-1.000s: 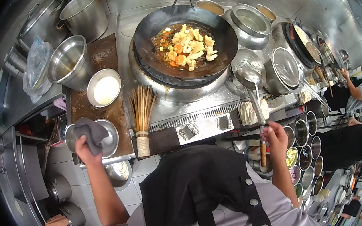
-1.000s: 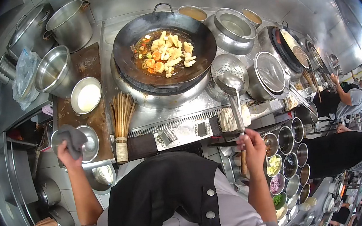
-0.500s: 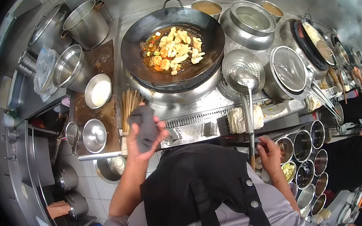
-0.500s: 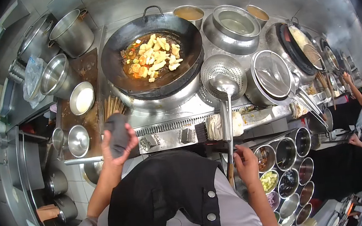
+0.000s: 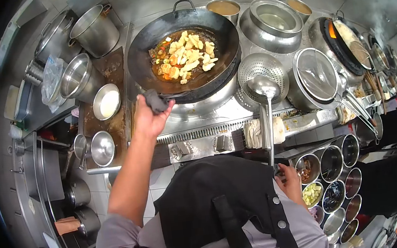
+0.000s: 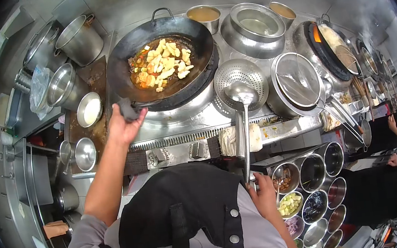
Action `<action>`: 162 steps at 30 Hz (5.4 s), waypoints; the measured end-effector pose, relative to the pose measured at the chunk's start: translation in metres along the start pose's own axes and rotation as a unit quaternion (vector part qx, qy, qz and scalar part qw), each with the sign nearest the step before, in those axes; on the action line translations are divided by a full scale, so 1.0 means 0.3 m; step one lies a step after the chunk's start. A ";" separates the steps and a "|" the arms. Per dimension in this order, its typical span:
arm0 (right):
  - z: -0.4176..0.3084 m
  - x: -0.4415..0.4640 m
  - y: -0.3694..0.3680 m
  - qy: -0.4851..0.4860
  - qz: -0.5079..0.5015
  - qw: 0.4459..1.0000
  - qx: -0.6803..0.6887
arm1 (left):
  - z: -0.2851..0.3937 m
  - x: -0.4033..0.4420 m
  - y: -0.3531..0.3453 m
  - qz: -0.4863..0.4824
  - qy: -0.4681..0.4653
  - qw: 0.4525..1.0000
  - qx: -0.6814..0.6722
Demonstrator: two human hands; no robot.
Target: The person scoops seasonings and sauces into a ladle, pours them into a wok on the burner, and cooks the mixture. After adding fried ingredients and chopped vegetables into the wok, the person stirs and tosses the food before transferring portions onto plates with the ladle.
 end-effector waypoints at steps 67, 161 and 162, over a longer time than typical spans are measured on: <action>-0.402 0.596 -0.041 -0.094 -0.167 0.953 0.234 | -0.034 0.165 0.063 0.022 0.116 0.992 -0.048; -0.270 0.476 0.234 -0.099 -0.196 0.966 0.136 | -0.027 0.152 0.056 0.019 0.102 0.994 -0.033; -0.285 0.477 0.246 -0.097 -0.194 0.968 0.123 | -0.030 0.155 0.061 0.020 0.104 0.994 -0.033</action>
Point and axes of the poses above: each hand's wrist, its own x-axis towards the middle knuckle, its own y-axis out of the back of the hand, z = x × y, the point moved 7 cm from there along x, towards the middle knuckle, and after that the axes turned 6 degrees about y, right-handed, at the moved point
